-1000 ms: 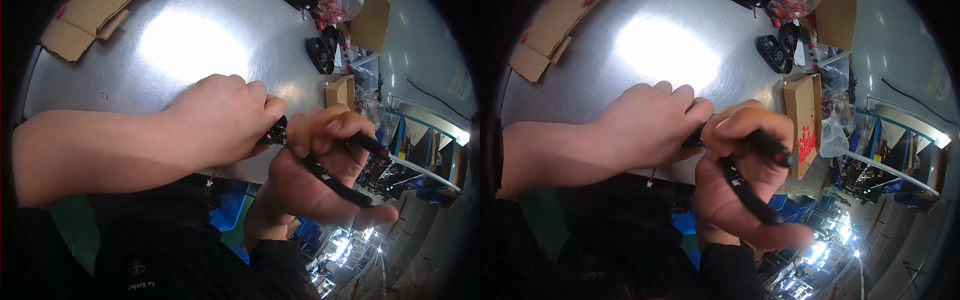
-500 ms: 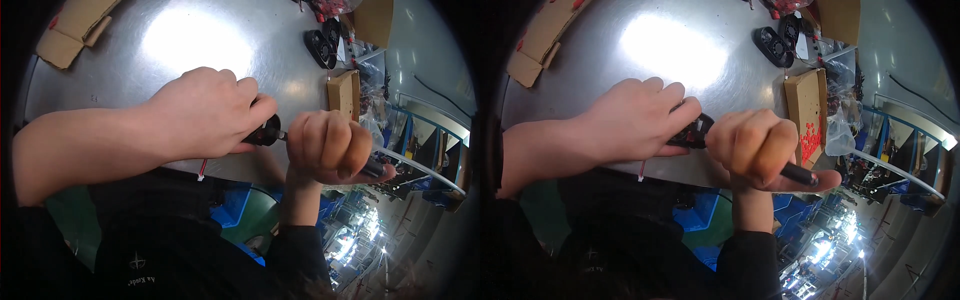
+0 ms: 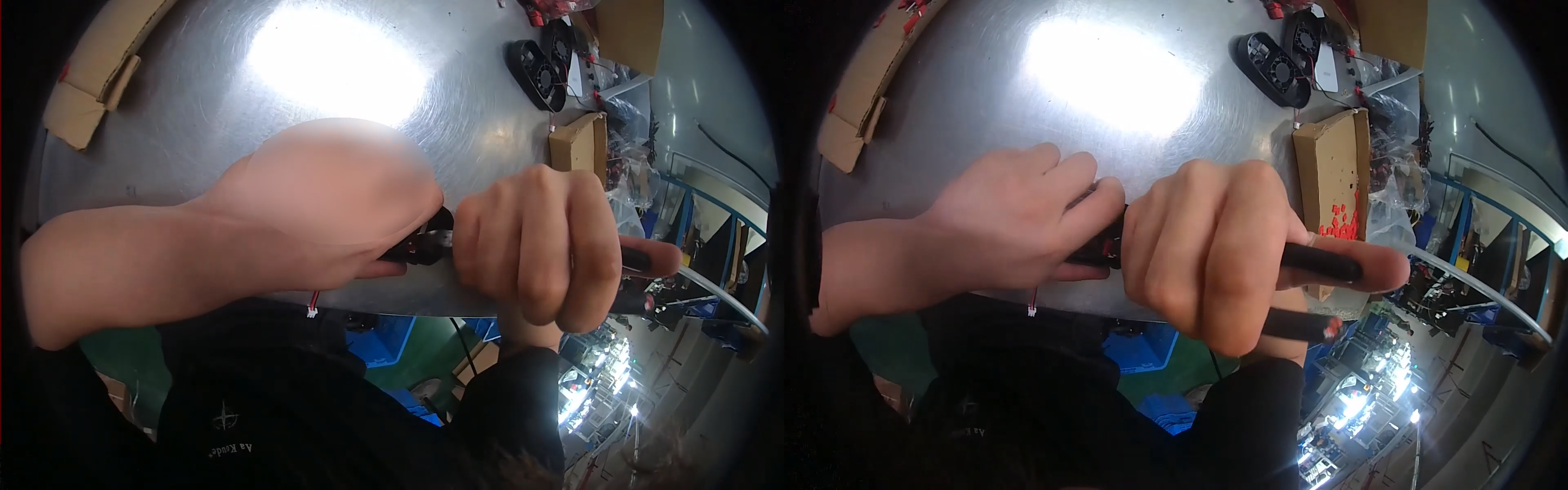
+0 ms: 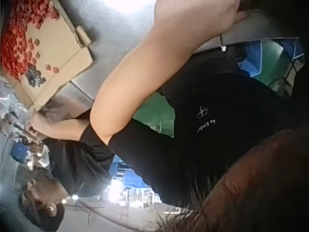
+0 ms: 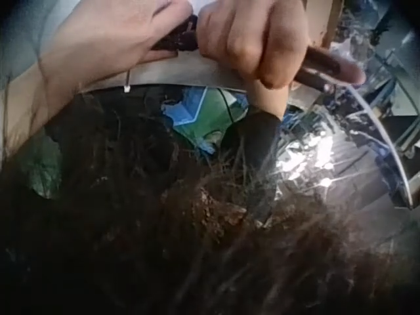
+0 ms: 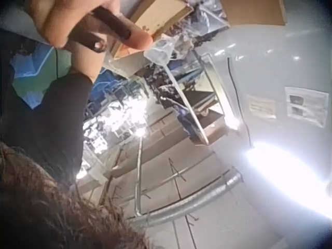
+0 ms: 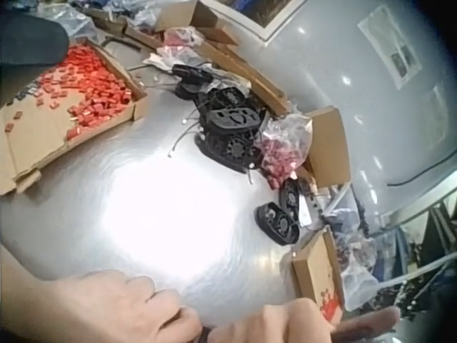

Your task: The recorder is assembling small electronic parts, inserting red components into a black plastic housing and using pliers to secure them.

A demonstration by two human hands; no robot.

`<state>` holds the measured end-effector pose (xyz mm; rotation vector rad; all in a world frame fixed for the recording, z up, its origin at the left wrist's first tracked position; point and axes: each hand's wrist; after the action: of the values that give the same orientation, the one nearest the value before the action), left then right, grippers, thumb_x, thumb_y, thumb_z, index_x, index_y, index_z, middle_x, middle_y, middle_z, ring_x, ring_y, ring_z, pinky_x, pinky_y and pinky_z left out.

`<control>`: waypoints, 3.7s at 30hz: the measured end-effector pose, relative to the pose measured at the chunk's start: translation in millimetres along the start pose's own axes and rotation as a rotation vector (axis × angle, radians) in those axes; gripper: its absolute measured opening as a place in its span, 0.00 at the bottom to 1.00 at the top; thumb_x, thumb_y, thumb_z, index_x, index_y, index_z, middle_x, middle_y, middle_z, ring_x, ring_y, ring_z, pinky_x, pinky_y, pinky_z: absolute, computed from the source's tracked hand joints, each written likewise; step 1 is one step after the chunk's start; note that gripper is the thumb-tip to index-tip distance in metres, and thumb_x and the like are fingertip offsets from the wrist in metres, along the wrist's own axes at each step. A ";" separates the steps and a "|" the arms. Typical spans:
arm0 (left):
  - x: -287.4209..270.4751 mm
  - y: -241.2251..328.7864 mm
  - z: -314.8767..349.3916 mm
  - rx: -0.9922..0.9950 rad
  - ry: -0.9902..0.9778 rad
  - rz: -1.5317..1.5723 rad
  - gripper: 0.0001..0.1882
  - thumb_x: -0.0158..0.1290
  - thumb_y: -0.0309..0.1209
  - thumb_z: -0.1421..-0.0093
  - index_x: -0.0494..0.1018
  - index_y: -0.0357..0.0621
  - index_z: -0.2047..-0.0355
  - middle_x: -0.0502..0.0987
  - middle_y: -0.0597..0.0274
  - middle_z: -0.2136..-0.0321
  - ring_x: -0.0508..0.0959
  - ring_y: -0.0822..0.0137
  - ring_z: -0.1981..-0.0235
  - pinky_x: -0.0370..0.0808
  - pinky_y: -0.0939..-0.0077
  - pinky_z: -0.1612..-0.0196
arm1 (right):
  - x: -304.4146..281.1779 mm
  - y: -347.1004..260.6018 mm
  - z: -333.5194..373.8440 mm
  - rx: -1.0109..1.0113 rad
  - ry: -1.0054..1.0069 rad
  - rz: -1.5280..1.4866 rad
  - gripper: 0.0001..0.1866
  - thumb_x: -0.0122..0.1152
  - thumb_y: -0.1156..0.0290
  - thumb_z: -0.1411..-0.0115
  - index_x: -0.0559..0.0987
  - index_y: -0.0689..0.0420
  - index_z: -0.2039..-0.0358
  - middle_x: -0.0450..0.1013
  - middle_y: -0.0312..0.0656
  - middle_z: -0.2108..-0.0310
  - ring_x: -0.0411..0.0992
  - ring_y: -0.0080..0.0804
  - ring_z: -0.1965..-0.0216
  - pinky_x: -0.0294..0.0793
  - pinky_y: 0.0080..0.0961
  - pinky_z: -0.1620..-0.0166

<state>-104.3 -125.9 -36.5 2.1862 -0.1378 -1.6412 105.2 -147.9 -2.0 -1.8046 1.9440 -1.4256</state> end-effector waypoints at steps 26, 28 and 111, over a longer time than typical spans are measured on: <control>9.8 7.2 -0.6 -0.101 0.162 -0.080 0.26 0.65 0.51 0.43 0.70 0.44 0.58 0.74 0.58 0.69 0.80 0.61 0.70 0.78 0.69 0.73 | 73.9 13.5 -1.5 -0.179 0.948 0.598 0.51 0.52 0.18 0.45 0.70 0.60 0.49 0.63 0.39 0.63 0.59 0.28 0.70 0.58 0.27 0.66; 10.4 6.0 1.4 -0.097 0.190 -0.087 0.26 0.65 0.51 0.43 0.70 0.44 0.59 0.74 0.58 0.69 0.80 0.61 0.71 0.78 0.69 0.73 | 69.9 15.8 2.5 -0.183 0.921 0.591 0.50 0.52 0.18 0.45 0.70 0.60 0.50 0.63 0.39 0.64 0.59 0.28 0.71 0.58 0.27 0.66; 10.1 -9.8 -7.2 -0.074 0.156 -0.019 0.23 0.62 0.48 0.40 0.71 0.41 0.57 0.80 0.52 0.69 0.84 0.52 0.71 0.82 0.61 0.69 | 47.9 16.8 -7.1 0.006 0.415 0.862 0.50 0.45 0.20 0.40 0.80 0.65 0.77 0.73 0.39 0.82 0.71 0.29 0.82 0.67 0.22 0.77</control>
<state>-96.1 -118.2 -47.6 2.2542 -0.0115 -1.4543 75.5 -186.7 13.5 -0.4932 2.4208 -1.4949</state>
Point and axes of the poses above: each hand's wrist, its own z-axis away from the middle knuckle, its own x-axis out of the palm, y = z × x
